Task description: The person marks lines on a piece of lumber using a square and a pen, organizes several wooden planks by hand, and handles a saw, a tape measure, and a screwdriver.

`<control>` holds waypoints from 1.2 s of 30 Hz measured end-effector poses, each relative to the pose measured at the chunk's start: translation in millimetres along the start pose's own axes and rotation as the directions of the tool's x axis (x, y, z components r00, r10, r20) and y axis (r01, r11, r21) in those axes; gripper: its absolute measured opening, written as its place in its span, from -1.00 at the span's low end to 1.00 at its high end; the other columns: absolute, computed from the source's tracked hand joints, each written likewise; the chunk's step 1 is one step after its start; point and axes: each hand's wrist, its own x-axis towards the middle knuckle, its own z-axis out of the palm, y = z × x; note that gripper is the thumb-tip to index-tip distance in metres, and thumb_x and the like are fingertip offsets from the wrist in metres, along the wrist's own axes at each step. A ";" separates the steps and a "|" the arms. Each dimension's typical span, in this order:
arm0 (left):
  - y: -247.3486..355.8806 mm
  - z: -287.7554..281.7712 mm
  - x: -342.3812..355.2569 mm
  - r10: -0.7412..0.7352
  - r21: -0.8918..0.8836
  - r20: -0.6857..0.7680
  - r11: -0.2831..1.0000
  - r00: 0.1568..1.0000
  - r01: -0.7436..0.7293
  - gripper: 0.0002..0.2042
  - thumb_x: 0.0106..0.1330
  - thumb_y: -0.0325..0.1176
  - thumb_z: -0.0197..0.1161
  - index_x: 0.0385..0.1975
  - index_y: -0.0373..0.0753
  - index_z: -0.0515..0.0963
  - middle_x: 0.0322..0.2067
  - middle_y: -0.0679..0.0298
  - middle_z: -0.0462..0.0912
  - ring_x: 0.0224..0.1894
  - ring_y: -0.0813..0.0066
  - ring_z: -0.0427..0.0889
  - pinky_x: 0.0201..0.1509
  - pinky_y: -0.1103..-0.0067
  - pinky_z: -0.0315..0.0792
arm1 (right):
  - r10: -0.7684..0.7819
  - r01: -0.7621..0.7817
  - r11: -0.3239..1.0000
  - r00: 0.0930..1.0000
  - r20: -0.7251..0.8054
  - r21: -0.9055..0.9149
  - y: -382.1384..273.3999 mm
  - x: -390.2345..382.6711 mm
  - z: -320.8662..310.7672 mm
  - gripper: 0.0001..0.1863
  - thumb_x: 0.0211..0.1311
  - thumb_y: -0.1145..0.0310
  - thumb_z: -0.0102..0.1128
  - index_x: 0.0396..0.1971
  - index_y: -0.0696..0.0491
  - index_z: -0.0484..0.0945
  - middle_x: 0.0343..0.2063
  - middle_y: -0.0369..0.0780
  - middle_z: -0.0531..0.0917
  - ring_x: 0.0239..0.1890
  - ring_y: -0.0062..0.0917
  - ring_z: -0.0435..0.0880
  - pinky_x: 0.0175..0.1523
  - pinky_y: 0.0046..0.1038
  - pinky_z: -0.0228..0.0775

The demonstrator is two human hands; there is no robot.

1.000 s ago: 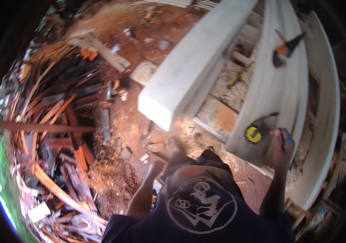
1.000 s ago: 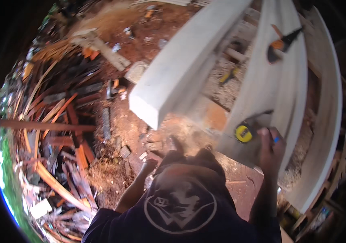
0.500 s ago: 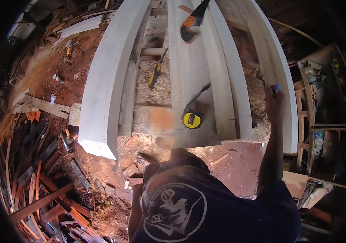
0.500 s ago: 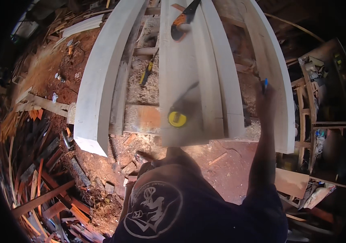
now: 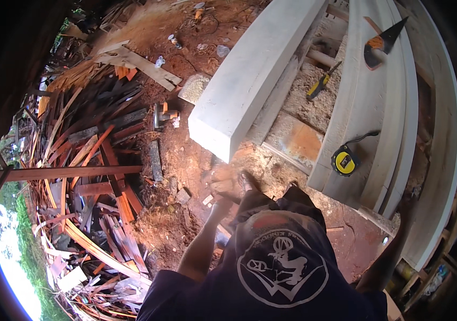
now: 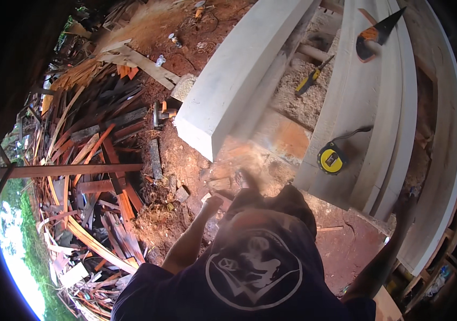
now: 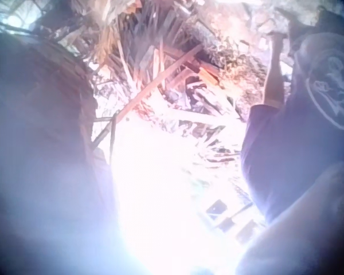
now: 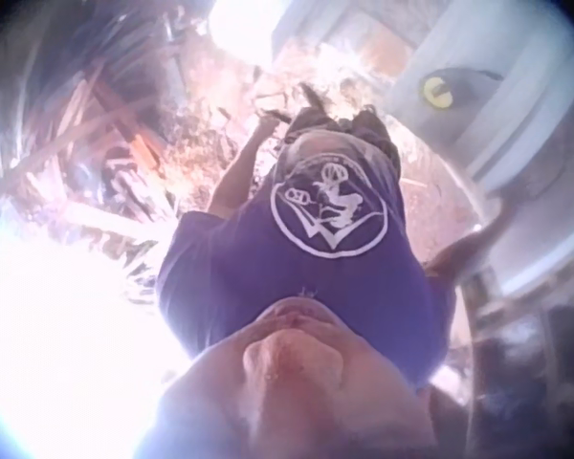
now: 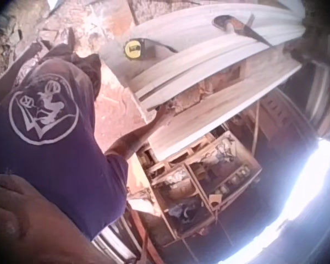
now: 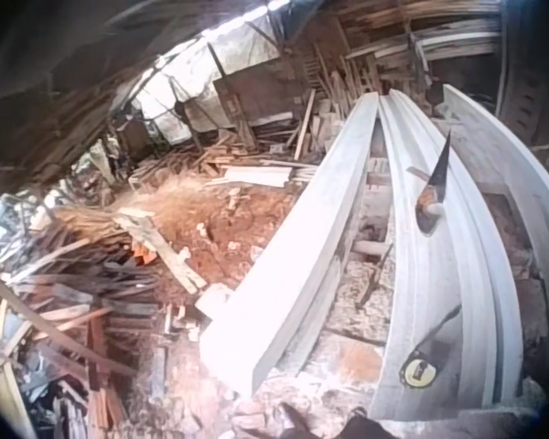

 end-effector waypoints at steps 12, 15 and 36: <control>18.7 26.2 -12.5 -0.017 0.231 0.216 0.972 0.976 -0.034 -0.90 0.16 -0.35 0.21 -0.40 -0.11 0.66 -0.43 0.23 0.66 -0.32 0.19 0.68 -0.25 0.34 0.56 | -0.238 0.281 0.902 0.957 0.168 -0.327 57.6 21.4 34.7 -0.63 0.51 0.26 -0.15 0.06 0.21 0.47 -0.24 0.19 0.61 -0.16 0.07 0.65 -0.08 0.00 0.47; 20.9 17.2 -3.5 -0.137 0.362 0.311 0.932 0.941 0.016 -0.90 0.13 -0.38 0.23 -0.39 -0.08 0.67 -0.44 0.25 0.66 -0.33 0.21 0.68 -0.23 0.34 0.56 | -0.251 0.341 0.867 0.929 0.273 -0.363 60.8 26.7 31.7 -0.66 0.44 0.35 -0.10 0.07 0.19 0.47 -0.24 0.16 0.63 -0.15 0.05 0.66 -0.07 -0.02 0.49; -192.9 -72.8 64.4 -0.182 -0.299 0.202 0.924 0.962 0.237 -0.89 0.15 -0.42 0.32 -0.33 -0.20 0.65 -0.41 0.19 0.70 -0.29 0.21 0.69 -0.21 0.38 0.59 | 0.356 -0.177 0.758 0.919 -0.170 0.628 -321.0 -79.7 -123.9 -0.62 0.39 0.22 0.19 -0.65 0.03 0.44 -0.73 -0.46 0.33 -0.69 -0.79 0.20 -0.54 -0.56 0.00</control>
